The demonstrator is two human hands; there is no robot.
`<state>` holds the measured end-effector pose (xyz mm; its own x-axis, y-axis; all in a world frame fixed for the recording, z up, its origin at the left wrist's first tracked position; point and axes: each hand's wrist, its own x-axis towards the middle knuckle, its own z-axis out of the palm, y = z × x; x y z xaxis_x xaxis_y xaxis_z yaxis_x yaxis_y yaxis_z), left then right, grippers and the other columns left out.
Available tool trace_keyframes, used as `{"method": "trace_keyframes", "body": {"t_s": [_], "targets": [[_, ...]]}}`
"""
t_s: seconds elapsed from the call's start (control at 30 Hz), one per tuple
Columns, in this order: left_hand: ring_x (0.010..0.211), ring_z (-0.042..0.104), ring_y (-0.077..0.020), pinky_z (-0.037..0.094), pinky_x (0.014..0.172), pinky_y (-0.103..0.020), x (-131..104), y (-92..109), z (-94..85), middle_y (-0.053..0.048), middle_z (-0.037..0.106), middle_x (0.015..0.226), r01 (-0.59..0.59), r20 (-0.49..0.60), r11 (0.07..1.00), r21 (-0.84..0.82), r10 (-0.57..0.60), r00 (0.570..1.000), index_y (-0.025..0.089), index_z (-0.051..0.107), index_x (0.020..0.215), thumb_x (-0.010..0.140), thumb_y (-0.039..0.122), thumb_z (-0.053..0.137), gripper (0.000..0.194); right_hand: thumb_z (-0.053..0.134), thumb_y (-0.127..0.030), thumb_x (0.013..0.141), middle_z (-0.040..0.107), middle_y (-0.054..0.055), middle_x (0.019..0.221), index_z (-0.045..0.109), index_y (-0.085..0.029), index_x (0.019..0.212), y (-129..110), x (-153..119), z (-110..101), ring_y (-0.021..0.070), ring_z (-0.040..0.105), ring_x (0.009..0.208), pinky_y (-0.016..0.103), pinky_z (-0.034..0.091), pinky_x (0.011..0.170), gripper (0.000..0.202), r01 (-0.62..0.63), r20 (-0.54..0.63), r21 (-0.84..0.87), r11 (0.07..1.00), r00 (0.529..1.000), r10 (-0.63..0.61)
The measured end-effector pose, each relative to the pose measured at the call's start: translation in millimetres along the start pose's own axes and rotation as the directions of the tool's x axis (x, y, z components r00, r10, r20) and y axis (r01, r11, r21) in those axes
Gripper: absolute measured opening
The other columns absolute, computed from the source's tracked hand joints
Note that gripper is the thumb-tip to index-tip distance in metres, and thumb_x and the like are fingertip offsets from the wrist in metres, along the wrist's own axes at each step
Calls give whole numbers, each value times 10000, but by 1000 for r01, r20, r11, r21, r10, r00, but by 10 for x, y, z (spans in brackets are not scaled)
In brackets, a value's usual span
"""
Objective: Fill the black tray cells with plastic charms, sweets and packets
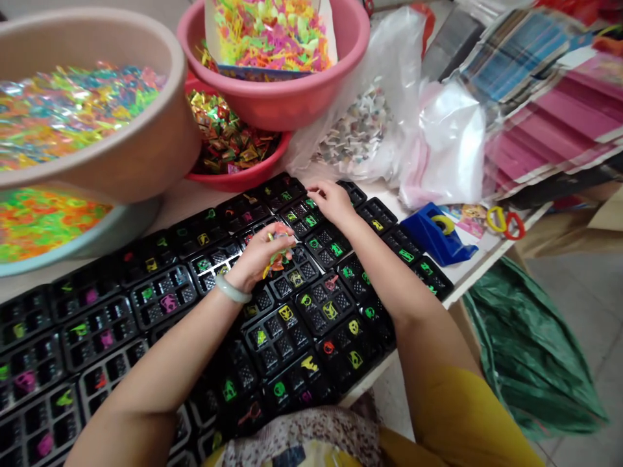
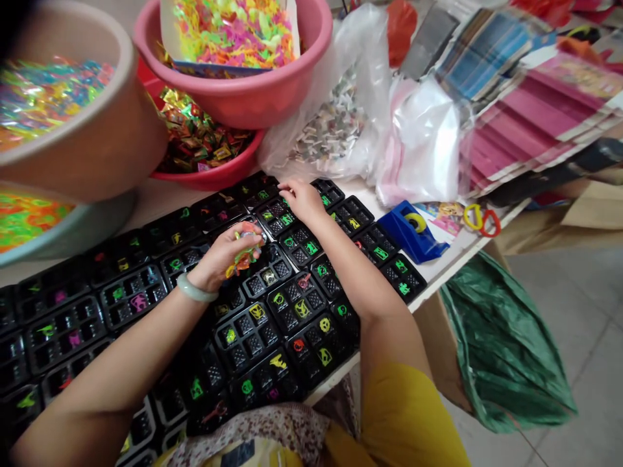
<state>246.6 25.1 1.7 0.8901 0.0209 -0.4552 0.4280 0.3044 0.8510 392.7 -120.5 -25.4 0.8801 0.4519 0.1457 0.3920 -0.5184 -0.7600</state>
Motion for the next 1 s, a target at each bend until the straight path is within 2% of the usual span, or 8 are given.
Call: {"method": "trace_keyframes", "body": {"t_s": [0.17,0.3,0.47,0.57,0.63,0.7,0.8,1.0], "targets": [[416,533,-88,338,324,-146,-2,-12,81,44,561,563,71,129,991,110,-85,988,174,551,880,590,266,796,390,671,-269,782,668,-9,851,713,-244,873,-384,-578,-95,133,591,733,293,487,738,103,89,218,274,958,964,-152],[384,501,-83,325,311,-151,13,-59,210,43,559,539,94,167,989,112,-112,980,176,542,884,596,275,796,396,661,-250,775,663,-12,804,664,-220,787,-386,-804,-96,127,596,725,296,489,718,33,-51,163,405,913,987,-17],[456,563,-92,339,323,-144,56,-59,253,21,588,642,80,165,994,71,-91,982,170,561,851,588,318,803,386,648,-335,775,693,-5,787,622,-210,851,-82,-742,-225,120,610,678,284,510,676,148,-205,125,601,772,979,163],[468,561,-82,343,339,-136,59,-35,229,13,600,667,71,140,996,50,-78,987,168,563,854,587,316,805,390,626,-332,790,696,6,785,602,-200,862,249,-539,-417,130,618,667,294,512,681,152,-169,-68,518,839,969,237],[480,561,-80,337,338,-131,44,-27,207,8,611,696,73,120,997,36,-77,990,171,562,867,585,322,808,404,605,-271,801,687,6,764,585,-194,833,508,-351,-547,153,642,723,317,509,747,86,-107,-297,348,931,930,218],[492,562,-79,338,338,-127,23,-32,179,6,617,717,75,109,997,36,-79,991,174,562,882,595,333,806,410,594,-225,800,685,15,783,578,-193,798,742,-159,-630,181,652,785,346,503,806,36,-119,-394,148,982,903,169],[495,560,-78,335,334,-122,-2,-56,119,6,616,723,78,95,995,57,-83,992,178,561,892,619,342,799,397,577,-218,817,689,37,836,589,-191,819,959,68,-620,208,645,847,365,495,836,30,-163,-413,-41,986,901,132],[503,560,-82,342,321,-122,-36,-52,-25,7,617,737,71,47,996,59,-73,996,181,561,885,617,353,805,401,547,-223,832,685,50,871,598,-182,860,1020,189,-416,198,632,833,346,497,818,71,-230,-408,-90,969,896,175]]}}
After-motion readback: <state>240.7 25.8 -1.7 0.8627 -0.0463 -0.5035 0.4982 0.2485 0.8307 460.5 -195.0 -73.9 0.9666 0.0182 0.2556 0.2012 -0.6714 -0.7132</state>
